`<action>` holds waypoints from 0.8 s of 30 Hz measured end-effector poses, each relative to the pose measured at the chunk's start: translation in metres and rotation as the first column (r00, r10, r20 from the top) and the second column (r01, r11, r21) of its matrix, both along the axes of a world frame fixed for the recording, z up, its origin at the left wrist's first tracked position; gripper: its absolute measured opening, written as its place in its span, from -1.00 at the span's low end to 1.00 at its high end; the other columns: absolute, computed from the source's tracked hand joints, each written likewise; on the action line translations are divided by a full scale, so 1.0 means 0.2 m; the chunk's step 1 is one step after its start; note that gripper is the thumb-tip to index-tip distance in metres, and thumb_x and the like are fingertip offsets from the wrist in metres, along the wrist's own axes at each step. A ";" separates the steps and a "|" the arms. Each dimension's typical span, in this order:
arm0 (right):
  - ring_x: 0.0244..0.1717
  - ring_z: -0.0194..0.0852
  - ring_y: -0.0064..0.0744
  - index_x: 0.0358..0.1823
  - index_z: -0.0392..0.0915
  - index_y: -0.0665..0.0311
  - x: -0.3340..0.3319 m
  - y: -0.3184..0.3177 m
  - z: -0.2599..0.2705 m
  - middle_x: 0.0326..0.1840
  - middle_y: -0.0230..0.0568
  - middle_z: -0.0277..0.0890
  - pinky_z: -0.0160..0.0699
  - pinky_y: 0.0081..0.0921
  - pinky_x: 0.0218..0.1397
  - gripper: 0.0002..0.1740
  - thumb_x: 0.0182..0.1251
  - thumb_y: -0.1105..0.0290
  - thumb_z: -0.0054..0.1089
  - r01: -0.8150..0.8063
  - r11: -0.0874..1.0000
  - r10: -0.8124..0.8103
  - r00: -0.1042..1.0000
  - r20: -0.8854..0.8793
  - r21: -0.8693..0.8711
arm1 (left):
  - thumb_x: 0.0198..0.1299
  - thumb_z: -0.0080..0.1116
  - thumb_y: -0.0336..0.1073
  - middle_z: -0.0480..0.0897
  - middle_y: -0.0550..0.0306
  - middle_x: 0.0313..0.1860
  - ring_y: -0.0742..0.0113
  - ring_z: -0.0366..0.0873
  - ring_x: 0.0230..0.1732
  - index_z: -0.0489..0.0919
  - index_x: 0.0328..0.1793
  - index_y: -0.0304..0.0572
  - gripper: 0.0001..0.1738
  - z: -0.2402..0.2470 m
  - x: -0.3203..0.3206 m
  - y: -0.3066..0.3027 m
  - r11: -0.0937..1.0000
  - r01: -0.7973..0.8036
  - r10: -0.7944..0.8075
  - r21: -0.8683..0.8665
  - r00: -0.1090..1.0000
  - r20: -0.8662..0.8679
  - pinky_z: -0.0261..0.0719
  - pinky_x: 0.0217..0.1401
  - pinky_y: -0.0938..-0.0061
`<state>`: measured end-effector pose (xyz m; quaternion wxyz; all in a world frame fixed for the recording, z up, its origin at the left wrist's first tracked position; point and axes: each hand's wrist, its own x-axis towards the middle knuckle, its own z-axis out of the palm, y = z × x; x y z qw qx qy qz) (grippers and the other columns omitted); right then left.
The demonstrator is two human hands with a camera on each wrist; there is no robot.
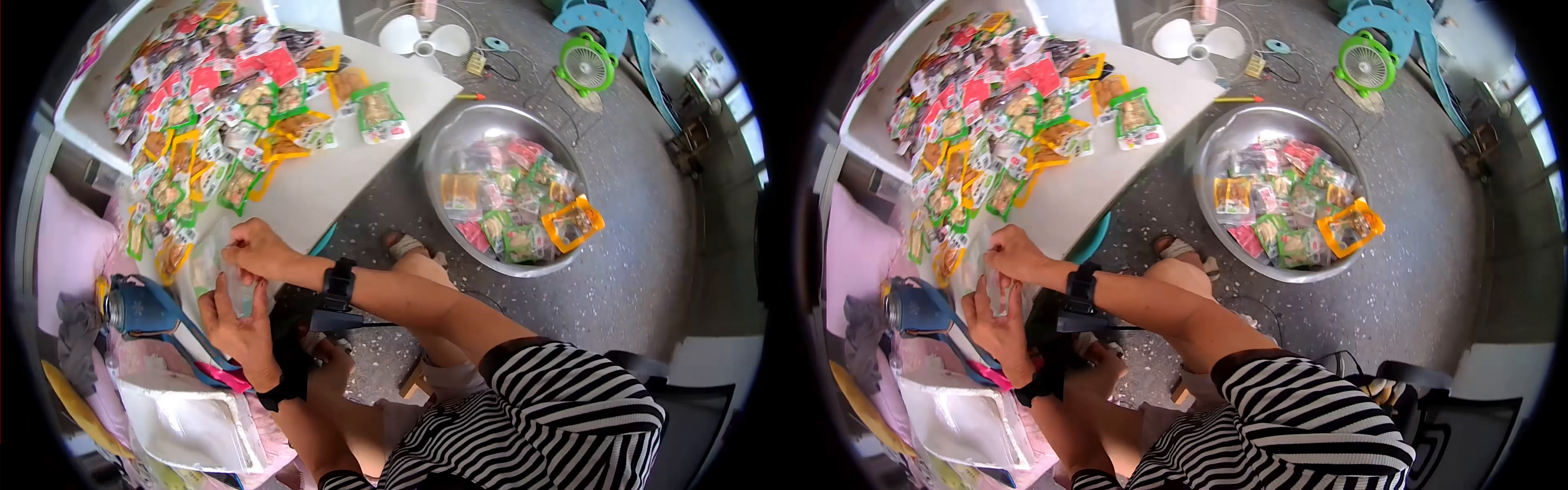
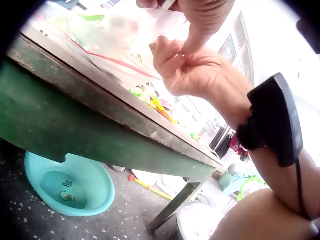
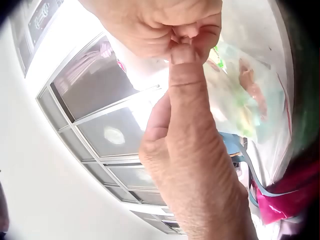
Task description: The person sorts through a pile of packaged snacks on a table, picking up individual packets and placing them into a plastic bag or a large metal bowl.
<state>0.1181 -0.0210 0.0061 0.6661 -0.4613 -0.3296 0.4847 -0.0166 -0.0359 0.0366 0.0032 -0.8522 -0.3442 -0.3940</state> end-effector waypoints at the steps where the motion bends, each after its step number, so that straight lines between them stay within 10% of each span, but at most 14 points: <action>1: -0.76 0.48 -0.48 -0.53 0.46 0.44 0.01 -0.01 0.00 -0.70 -0.21 0.47 0.38 -0.54 -0.77 -0.78 0.25 0.48 0.13 0.016 1.000 -0.016 1.000 -0.003 0.009 | 0.03 0.42 -0.22 0.50 -0.10 -0.27 -0.14 0.51 -0.28 0.61 0.02 -0.28 -0.55 -0.01 0.01 0.00 1.000 0.027 -0.027 -0.007 1.000 -0.015 0.49 -0.25 0.15; 7: -0.72 0.55 -0.43 -0.62 0.44 0.48 0.03 -0.02 0.01 -0.68 -0.13 0.51 0.45 -0.52 -0.73 -0.68 0.23 0.41 0.14 0.115 0.984 -0.145 0.963 0.226 0.139 | 0.23 0.15 -0.48 0.53 -0.10 -0.39 -0.02 0.52 -0.41 0.64 -0.10 -0.43 -0.83 -0.08 0.01 0.02 0.998 0.038 -0.040 -0.057 0.998 -0.040 0.46 -0.38 0.22; 14: -0.64 0.62 -0.25 -0.61 0.47 0.54 0.08 -0.12 0.09 -0.60 0.04 0.57 0.57 -0.45 -0.63 -0.66 0.21 0.39 0.01 -0.271 0.952 0.285 0.954 0.090 -0.145 | 0.23 0.06 -0.55 0.52 -0.11 -0.38 -0.02 0.52 -0.38 0.62 -0.11 -0.45 -0.84 -0.05 0.01 -0.01 0.997 0.077 -0.078 -0.027 0.996 -0.031 0.47 -0.31 0.22; 24: -0.65 0.62 -0.29 -0.52 0.40 0.54 0.25 -0.30 0.26 -0.55 -0.03 0.55 0.61 -0.44 -0.64 -0.74 0.27 0.48 -0.11 -0.082 0.976 0.066 0.994 0.089 0.201 | 0.31 0.11 -0.17 0.48 -0.05 -0.24 0.11 0.44 -0.28 0.49 0.22 -0.37 -0.53 -0.03 -0.03 -0.07 0.974 0.081 -0.116 0.212 0.981 0.157 0.41 -0.29 0.35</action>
